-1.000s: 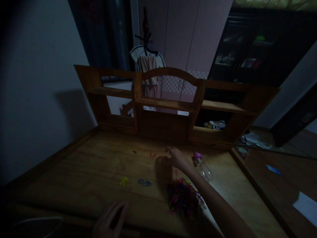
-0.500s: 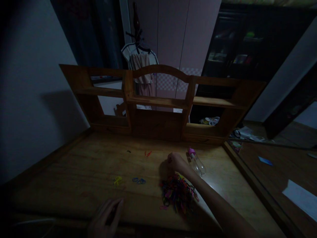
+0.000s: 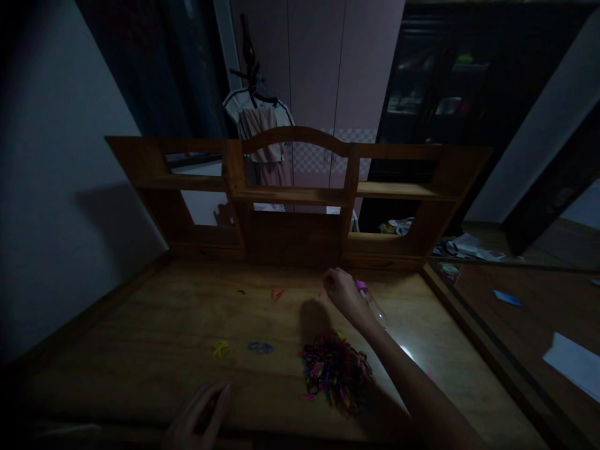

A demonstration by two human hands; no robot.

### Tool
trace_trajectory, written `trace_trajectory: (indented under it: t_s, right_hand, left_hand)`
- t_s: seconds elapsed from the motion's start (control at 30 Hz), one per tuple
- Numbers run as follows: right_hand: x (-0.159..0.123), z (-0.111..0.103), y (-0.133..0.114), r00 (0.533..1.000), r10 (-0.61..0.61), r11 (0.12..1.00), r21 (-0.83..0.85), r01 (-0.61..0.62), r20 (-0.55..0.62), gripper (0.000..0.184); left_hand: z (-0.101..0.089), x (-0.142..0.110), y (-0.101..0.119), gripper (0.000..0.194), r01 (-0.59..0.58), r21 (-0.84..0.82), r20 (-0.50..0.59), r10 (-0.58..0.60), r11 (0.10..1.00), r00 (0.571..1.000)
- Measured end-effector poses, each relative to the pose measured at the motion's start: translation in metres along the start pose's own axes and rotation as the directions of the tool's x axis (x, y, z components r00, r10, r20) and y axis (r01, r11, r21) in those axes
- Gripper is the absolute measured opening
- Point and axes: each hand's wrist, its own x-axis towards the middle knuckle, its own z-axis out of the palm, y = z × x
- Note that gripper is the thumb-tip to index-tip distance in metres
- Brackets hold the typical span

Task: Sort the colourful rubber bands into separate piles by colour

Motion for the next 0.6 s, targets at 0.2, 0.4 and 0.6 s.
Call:
trace_trajectory:
  t_s: [0.2, 0.4, 0.6]
  right_hand:
    - [-0.07, -0.051, -0.013, 0.989, 0.059, 0.958, 0.285, -0.017, -0.139, 0.02]
    - [-0.156, -0.04, -0.009, 0.891, 0.395, 0.863, 0.424, -0.275, -0.224, 0.025]
    - [-0.2, -0.01, 0.017, 0.788, 0.585, 0.741, 0.52, -0.424, -0.191, 0.037]
  left_hand:
    - [0.018, 0.025, 0.032, 0.027, 0.036, -0.153, 0.126, -0.017, 0.988, 0.992]
    - [0.052, 0.068, 0.094, 0.026, 0.275, -0.328, 0.396, -0.133, 0.904, 0.909]
    - [0.089, 0.132, 0.084, 0.033, 0.226, -0.45, 0.503, 0.036, 0.864, 0.863]
